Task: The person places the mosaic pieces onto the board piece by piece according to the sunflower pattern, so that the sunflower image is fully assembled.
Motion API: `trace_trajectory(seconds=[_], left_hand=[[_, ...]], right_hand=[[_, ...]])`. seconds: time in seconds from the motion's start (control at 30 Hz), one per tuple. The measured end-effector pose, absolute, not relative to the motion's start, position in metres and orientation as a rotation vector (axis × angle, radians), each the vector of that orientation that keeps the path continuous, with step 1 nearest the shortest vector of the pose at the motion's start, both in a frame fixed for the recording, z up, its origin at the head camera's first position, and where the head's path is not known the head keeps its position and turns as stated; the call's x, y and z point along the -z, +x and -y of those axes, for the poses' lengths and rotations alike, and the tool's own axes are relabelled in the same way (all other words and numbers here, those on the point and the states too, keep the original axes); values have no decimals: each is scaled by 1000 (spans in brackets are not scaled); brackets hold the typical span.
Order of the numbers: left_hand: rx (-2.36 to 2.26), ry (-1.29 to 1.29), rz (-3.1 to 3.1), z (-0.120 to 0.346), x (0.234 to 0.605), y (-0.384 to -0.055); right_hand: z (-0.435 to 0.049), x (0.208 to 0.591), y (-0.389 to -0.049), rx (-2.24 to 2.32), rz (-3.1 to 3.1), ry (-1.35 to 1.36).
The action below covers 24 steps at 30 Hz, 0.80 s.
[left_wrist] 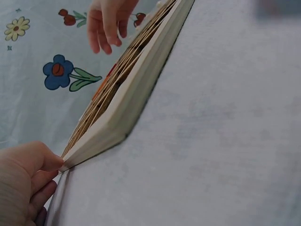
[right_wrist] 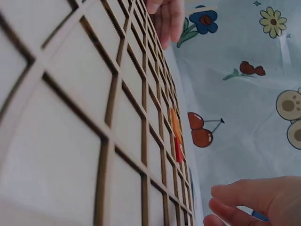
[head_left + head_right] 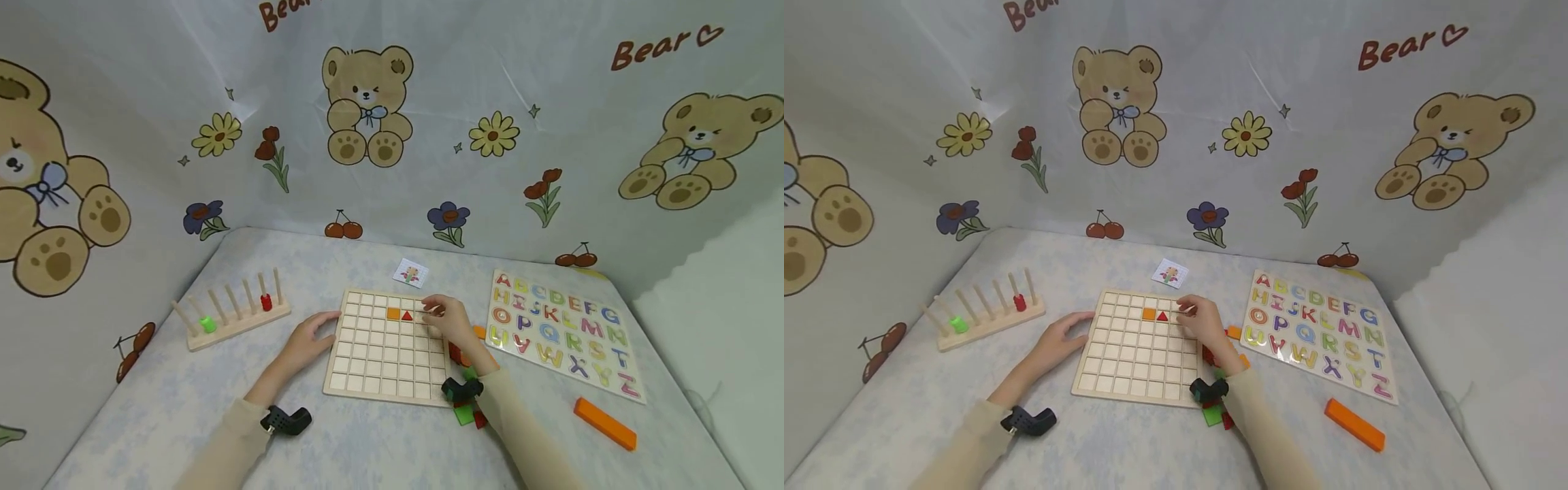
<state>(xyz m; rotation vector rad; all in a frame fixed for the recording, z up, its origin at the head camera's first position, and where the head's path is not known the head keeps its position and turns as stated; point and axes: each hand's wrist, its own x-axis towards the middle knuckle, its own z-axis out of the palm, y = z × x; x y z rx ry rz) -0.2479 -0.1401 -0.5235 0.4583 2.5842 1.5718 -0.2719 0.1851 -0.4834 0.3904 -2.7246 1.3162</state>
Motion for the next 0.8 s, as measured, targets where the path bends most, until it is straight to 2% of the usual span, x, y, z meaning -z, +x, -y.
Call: trace_trajectory(seconds=[0.3,0.6,0.8], left_hand=[[-1568,461,-2580,140,524,-251],[-1573,459,-2572,140,522,-252],[-1575,469,-2569,140,522,-252]], right_hand=[[-236,473,-255,-1293,2788,363],[-244,488,-228,-1263,2914,389],[-243,490,-213,-1238,2869,293]])
